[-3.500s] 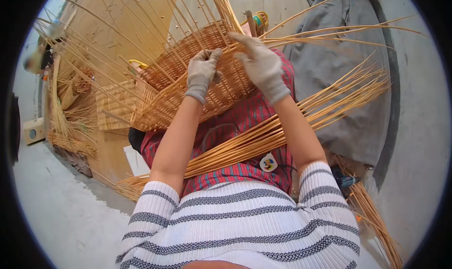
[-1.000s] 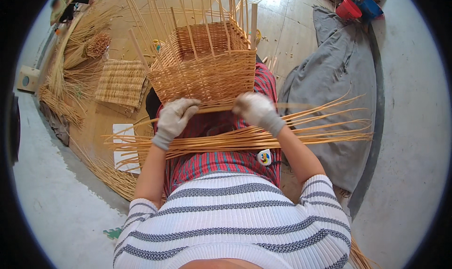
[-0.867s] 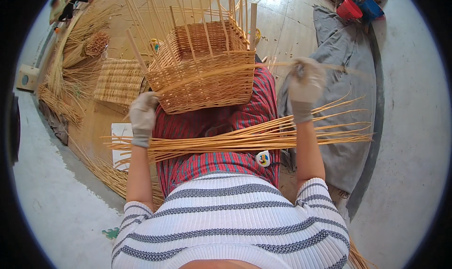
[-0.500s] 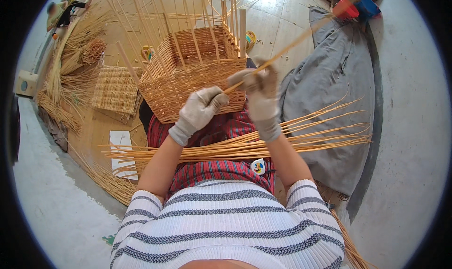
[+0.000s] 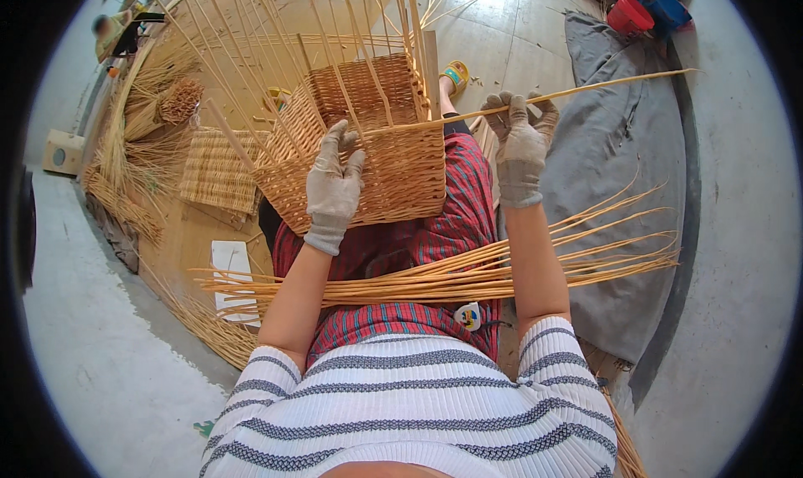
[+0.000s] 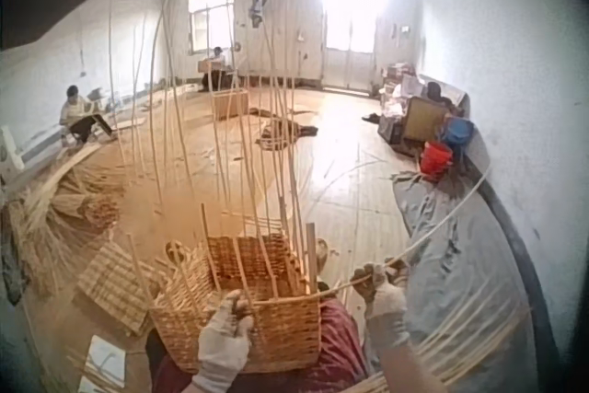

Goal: Weaving a wicker basket using long wooden sticks.

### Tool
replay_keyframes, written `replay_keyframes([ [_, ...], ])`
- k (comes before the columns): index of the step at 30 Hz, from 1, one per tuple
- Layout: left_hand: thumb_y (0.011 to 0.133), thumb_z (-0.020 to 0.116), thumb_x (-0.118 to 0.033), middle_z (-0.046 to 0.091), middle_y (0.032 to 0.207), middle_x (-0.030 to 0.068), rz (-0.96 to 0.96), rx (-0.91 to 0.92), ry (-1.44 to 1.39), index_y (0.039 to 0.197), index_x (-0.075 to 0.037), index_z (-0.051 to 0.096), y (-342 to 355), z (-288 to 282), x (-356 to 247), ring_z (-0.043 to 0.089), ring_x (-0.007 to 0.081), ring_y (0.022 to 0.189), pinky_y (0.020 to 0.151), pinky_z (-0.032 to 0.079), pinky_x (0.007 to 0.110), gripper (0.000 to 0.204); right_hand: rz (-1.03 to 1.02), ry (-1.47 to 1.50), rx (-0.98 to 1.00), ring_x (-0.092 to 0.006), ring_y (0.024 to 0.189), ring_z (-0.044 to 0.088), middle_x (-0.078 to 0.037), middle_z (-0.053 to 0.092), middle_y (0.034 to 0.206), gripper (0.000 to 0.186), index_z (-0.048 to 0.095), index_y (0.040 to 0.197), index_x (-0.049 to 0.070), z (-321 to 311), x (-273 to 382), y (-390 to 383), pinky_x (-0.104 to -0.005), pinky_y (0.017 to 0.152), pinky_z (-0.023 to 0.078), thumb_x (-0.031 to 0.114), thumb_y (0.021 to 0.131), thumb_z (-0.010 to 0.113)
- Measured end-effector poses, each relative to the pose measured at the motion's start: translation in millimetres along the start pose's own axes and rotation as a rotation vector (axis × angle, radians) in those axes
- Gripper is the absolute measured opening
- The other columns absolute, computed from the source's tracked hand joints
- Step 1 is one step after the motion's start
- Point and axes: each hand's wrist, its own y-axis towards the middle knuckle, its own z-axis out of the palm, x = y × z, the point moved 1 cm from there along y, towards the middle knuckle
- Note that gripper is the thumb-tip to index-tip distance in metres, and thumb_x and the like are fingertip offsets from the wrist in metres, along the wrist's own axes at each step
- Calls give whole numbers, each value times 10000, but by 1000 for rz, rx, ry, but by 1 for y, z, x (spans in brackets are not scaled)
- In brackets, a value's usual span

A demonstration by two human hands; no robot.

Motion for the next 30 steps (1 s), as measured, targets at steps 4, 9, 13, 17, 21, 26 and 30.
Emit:
replay_keyframes([
  [4,1029,538,-183,653,1116,68,49,53,18,1376,-71,507,19,27,-75,688,173,742,600,578,284,365,44,-74,101,-282,878,714,-145,681,1002,308,422,1229,119,-8,4,18,-453,779,630,50,984,595],
  [9,1019,574,-267,603,669,67,-434,327,-127,955,-24,551,42,66,-51,566,154,410,354,425,306,253,-122,-398,302,-264,913,712,-130,682,1011,295,446,1245,90,29,9,47,-385,787,610,23,982,562],
  [13,1008,600,-318,513,542,17,-365,209,-44,863,-48,558,37,76,-55,517,150,356,340,390,308,309,-367,-575,739,-181,826,654,-111,664,1029,333,496,1308,90,132,-14,74,-290,735,548,22,986,545],
  [17,1000,615,-302,504,544,11,-414,193,-103,868,-45,561,44,53,-47,525,151,359,337,393,305,294,-39,-340,523,-129,721,596,-43,586,880,161,567,1149,61,102,-17,73,-316,646,546,71,989,558],
  [21,971,653,-188,574,645,24,-412,303,-91,986,-35,586,32,74,-50,538,133,381,339,407,291,168,87,264,-34,-112,604,432,-76,517,867,134,449,1104,141,-30,-75,55,-283,512,415,45,1016,481],
  [26,948,680,-217,663,1046,84,277,-85,269,1468,-80,390,30,64,-45,679,169,766,658,553,340,611,27,209,-132,-138,599,461,-100,554,870,101,440,1108,109,15,-64,57,-302,513,444,91,1027,498],
  [30,869,727,-355,670,1043,93,612,46,616,1599,-151,182,16,98,-46,627,284,968,1009,372,475,934,105,328,-169,-142,531,425,-65,516,750,195,459,1077,95,-11,-35,59,-309,481,414,289,1056,457],
])
